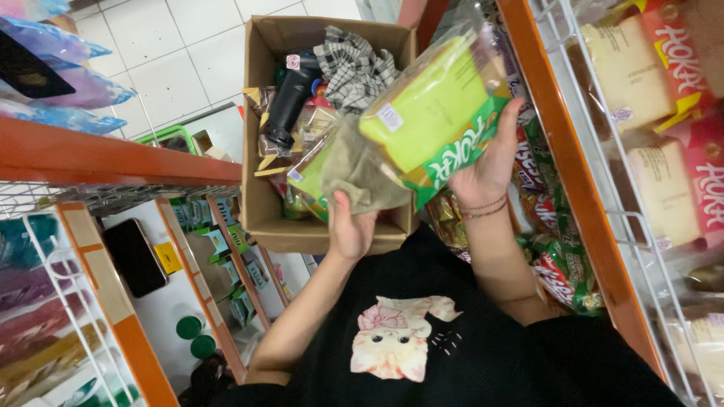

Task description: The person picks up packaged bread from a store shelf, wipes each package with a cloth, scans the barcode with a handheld scanner, and places it back onto the shelf.

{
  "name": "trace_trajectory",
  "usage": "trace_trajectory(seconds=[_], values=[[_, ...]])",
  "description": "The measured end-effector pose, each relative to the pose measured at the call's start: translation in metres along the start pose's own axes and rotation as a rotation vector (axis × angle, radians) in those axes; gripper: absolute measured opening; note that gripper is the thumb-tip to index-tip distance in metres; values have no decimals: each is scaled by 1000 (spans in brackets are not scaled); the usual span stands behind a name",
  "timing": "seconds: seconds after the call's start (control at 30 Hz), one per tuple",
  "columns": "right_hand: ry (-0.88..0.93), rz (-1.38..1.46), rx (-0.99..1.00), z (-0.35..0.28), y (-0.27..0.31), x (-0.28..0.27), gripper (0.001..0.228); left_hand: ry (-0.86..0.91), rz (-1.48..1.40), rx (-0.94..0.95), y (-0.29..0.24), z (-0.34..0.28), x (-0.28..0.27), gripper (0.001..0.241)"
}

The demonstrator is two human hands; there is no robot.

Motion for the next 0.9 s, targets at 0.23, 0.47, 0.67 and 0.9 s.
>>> trace_trajectory(seconds=[0.23, 0.47, 0.67, 0.9], values=[[36, -493, 36, -6, -29, -23, 58, -44, 491, 71, -56, 18, 34, 59], [256, -302, 260, -13, -42, -1, 75, 528, 1422, 558, -125, 25, 118, 39], [-100, -249, 119, -2, -26, -30, 49, 723, 1856, 533, -99, 8, 126, 46], [7, -534, -22, -7, -7, 3, 56, -28, 913, 106, -104, 33, 40, 63]])
Point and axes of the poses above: each hand's wrist, its own z-axis towards the middle knuckle, its own x-axis out of the palm, y = z × x, the point moved 10 cm from there along z, towards the middle knuckle, and after that the axes turned 8 degrees about y, right-handed, at the moved point
